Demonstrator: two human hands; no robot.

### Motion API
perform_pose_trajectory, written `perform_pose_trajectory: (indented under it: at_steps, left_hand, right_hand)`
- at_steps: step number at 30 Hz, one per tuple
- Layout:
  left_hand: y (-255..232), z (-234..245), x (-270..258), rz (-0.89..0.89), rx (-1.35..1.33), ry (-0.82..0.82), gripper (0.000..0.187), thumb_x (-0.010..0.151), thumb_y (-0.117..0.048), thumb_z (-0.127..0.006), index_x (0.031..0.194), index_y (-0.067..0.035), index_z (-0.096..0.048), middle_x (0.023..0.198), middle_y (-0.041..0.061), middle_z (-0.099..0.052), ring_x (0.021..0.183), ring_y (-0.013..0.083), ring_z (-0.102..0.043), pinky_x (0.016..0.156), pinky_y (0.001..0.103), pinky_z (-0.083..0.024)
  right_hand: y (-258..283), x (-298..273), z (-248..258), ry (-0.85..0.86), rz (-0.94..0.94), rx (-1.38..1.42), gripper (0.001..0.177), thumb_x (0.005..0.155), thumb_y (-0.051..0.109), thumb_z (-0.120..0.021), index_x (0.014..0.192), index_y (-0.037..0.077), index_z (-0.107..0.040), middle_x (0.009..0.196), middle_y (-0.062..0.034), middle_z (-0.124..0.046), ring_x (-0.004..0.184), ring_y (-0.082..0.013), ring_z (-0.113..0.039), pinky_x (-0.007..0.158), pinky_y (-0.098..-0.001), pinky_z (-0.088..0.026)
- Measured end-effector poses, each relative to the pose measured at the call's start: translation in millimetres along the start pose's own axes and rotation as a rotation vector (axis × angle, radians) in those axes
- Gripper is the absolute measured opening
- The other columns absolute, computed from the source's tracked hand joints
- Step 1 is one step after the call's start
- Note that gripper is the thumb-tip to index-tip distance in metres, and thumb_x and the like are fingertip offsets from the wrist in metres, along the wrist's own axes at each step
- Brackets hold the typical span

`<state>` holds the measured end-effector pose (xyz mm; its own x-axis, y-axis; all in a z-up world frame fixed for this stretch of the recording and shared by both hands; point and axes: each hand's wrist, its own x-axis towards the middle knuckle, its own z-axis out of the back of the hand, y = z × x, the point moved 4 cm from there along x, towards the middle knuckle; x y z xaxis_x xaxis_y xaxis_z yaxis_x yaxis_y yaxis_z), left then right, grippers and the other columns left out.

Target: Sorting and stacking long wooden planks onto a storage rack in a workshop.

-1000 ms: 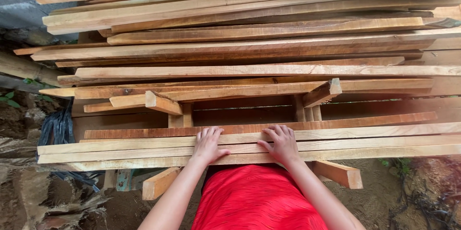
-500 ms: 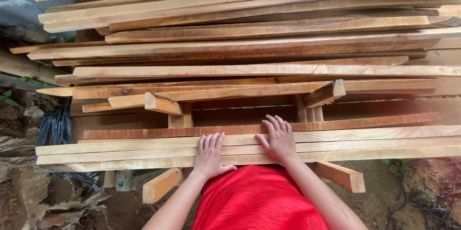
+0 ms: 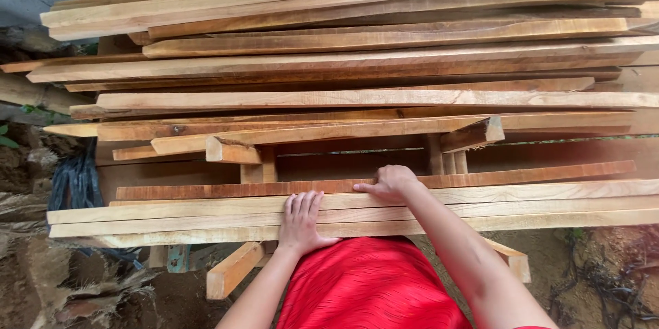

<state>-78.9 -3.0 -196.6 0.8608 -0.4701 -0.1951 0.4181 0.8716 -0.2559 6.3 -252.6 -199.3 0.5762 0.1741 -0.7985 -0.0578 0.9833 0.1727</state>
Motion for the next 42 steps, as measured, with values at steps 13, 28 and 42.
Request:
perform_pose_trajectory:
  at_steps: [13,28,42]
  left_hand:
    - [4,3,1,-0.004,-0.067,0.005,0.127,0.059,-0.086,-0.074,0.149,-0.005,-0.035,0.143,0.013,-0.043,0.138,0.0307,-0.035,0.12,0.054,-0.014]
    - [-9,27,38,0.263,-0.163,0.216,0.089,0.068,-0.063,-0.084,0.133,-0.011,-0.054,0.138,0.005,-0.053,0.135,0.0247,-0.042,0.117,0.044,-0.025]
    - [-14,26,48,0.169,-0.119,0.294,0.079,0.073,-0.052,-0.084,0.134,-0.012,-0.054,0.129,0.008,-0.063,0.128,0.0262,-0.054,0.111,0.043,-0.037]
  right_hand:
    - [-2,-39,-52,-0.934,0.211,0.08,0.053,0.097,0.048,-0.057,0.13,0.007,-0.066,0.145,-0.01,-0.06,0.136,-0.0277,-0.052,0.114,-0.0464,-0.036]
    - [-3,-66,-36,-0.613,0.128,0.201,0.053,0.081,0.052,-0.076,0.114,0.012,-0.066,0.114,-0.0059,-0.066,0.116,-0.0253,-0.058,0.097,-0.0425,-0.043]
    - [2,-71,-24,-0.607,0.215,0.236,0.042,0.078,0.045,-0.08,0.104,0.015,-0.064,0.104,-0.0032,-0.071,0.108,-0.0225,-0.063,0.098,-0.0415,-0.043]
